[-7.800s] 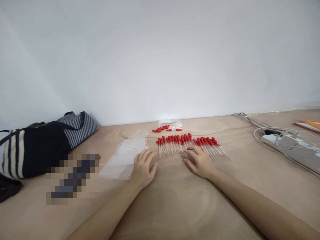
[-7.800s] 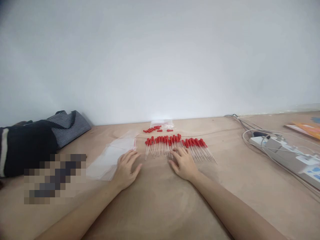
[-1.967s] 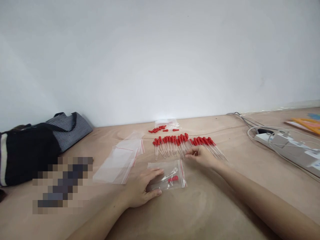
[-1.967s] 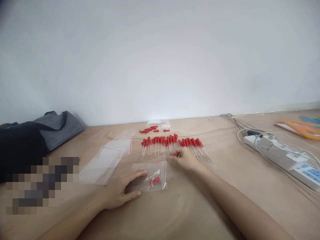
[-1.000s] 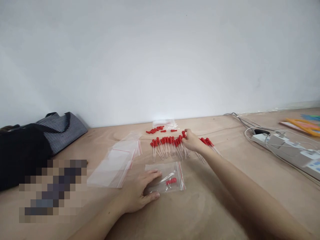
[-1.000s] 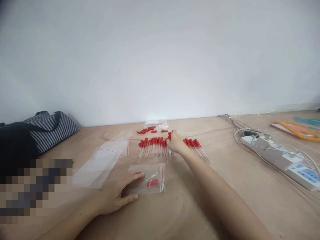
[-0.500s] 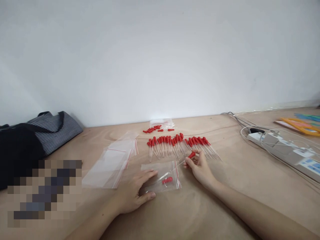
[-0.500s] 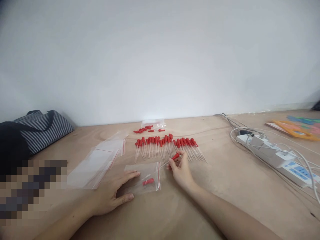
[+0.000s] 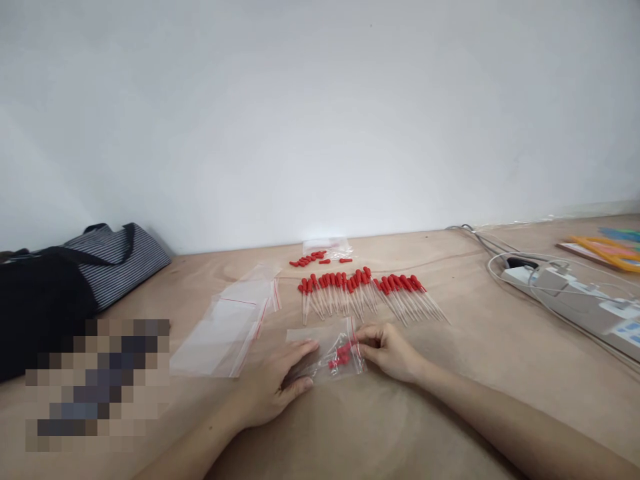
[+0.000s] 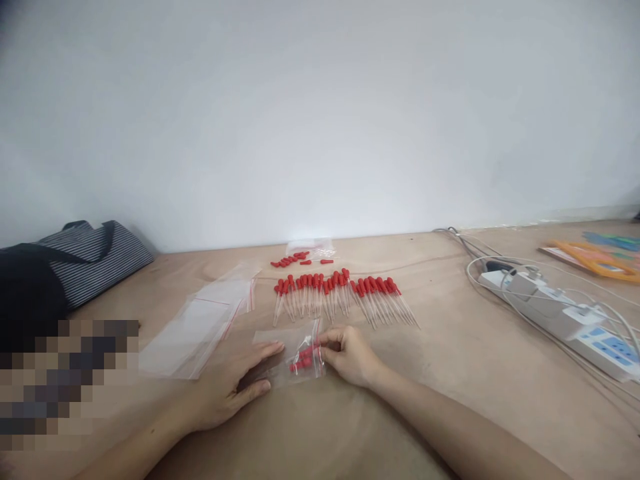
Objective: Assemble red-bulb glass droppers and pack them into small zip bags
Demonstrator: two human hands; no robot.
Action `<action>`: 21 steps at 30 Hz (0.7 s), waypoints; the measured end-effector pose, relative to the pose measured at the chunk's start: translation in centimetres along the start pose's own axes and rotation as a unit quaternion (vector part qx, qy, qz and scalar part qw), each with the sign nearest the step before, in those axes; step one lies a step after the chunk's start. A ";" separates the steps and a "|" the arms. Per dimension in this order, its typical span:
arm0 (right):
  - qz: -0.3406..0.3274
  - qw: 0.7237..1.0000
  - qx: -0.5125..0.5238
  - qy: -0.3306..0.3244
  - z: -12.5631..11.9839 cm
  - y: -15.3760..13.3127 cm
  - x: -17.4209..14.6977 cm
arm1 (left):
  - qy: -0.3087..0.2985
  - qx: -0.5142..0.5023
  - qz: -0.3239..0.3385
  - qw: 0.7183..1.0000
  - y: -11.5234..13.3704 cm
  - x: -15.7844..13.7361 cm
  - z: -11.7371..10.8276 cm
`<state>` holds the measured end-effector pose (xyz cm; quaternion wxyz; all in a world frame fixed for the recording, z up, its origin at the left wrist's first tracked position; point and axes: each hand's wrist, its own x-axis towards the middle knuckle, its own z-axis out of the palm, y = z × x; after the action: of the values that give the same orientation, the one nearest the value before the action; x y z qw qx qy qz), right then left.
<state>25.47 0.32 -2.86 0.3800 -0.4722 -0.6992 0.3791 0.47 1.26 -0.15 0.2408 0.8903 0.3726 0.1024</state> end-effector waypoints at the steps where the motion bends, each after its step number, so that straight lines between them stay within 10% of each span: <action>1: -0.010 1.000 0.002 -0.016 0.2 -0.2 0.2 | -0.001 -0.002 -0.001 1.000 0.0 0.0 0.0; 7: 0.015 0.998 0.036 -0.046 0.8 -0.3 0.7 | -0.004 -0.005 -0.009 1.000 0.0 0.0 0.0; 15: 0.149 0.942 -0.259 0.151 -5.3 0.3 4.7 | -0.009 -0.005 -0.013 1.000 0.3 -0.1 -0.3; 21: 0.200 0.919 -0.297 0.167 -4.3 0.3 8.8 | -0.013 -0.001 -0.014 1.000 0.2 -0.1 -0.3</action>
<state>27.05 9.48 0.19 0.2497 -0.7494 -0.5975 0.1379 0.41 1.18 0.15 0.2483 0.8860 0.3815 0.0878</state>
